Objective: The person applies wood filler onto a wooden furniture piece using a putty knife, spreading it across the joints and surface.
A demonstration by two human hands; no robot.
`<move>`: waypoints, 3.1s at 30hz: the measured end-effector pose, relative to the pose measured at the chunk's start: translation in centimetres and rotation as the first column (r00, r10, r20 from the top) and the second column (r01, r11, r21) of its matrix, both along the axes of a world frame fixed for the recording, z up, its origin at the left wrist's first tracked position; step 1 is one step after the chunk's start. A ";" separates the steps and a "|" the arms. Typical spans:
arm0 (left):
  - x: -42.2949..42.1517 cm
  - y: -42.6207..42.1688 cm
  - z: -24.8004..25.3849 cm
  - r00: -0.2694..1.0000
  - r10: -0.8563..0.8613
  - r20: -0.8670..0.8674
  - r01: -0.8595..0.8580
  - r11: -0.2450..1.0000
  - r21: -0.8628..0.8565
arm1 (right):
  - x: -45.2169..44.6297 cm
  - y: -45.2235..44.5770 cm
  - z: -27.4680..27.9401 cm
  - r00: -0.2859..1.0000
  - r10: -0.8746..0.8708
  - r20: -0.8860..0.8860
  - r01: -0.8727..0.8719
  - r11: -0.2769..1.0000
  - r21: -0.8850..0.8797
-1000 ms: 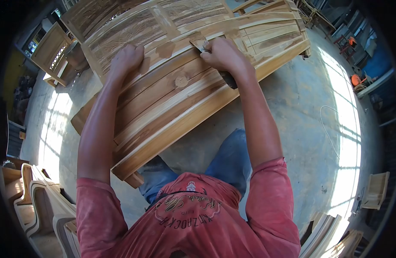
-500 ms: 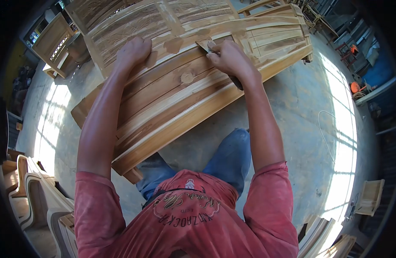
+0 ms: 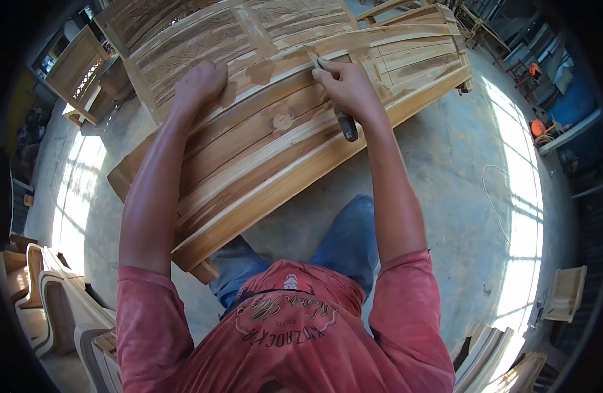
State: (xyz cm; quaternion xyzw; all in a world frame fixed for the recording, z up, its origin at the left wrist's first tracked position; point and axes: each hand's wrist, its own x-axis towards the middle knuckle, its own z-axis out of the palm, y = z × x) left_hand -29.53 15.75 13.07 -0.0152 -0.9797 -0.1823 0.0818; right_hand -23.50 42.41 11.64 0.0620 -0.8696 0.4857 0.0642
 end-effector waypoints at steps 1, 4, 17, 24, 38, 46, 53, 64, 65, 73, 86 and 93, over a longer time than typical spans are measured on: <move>0.2 0.0 -0.1 1.000 0.010 -0.002 -0.010 1.000 0.012 | 0.0 0.3 -0.2 1.000 0.001 0.031 0.010 0.939 -0.343; 0.3 -0.3 0.1 1.000 0.026 0.002 -0.026 1.000 0.017 | -0.7 0.4 -1.2 0.994 0.080 0.077 -0.007 0.738 -0.674; 0.1 -0.3 -0.3 1.000 -0.030 -0.010 0.030 0.999 0.023 | -3.2 2.7 -2.9 0.860 0.322 0.397 -0.085 0.855 -0.511; 0.6 -0.4 -0.3 0.999 -0.020 -0.031 0.020 1.000 0.016 | 0.5 0.4 0.0 0.990 -0.084 0.110 0.105 0.973 -0.205; 0.8 -0.3 0.5 0.995 -0.068 0.073 0.070 0.997 -0.013 | -1.1 -6.0 0.6 0.980 -0.185 0.070 0.158 0.945 0.286; 0.3 0.0 -0.4 0.999 -0.038 0.013 0.038 0.999 0.005 | 2.8 -3.9 1.9 0.992 -0.017 0.125 -0.028 0.934 0.356; 0.4 0.2 0.5 0.999 -0.032 0.025 0.032 0.999 -0.006 | -0.1 0.8 -2.6 0.885 -0.047 -0.463 0.231 0.908 0.349; 0.8 0.2 0.2 0.999 -0.032 0.003 0.032 0.999 -0.012 | -1.0 -0.3 -1.0 0.986 0.037 -0.164 0.040 0.897 0.441; 0.8 0.2 0.4 0.999 -0.026 0.028 0.027 1.000 -0.015 | -0.4 -0.3 0.4 0.997 0.032 -0.072 0.003 0.897 0.442; 0.5 0.2 0.4 1.000 0.012 0.013 -0.012 1.000 0.022 | -1.9 -1.9 0.5 0.962 -0.255 -0.093 0.270 0.932 0.242; -0.1 -0.4 -0.7 0.991 -0.135 0.003 0.134 0.983 -0.124 | 0.5 -6.5 -0.3 0.994 -0.077 0.083 0.055 0.970 0.237; 0.9 -0.1 0.6 0.995 -0.088 0.044 0.088 0.996 -0.003 | 3.8 -1.6 1.9 0.984 0.036 0.173 -0.091 0.943 0.320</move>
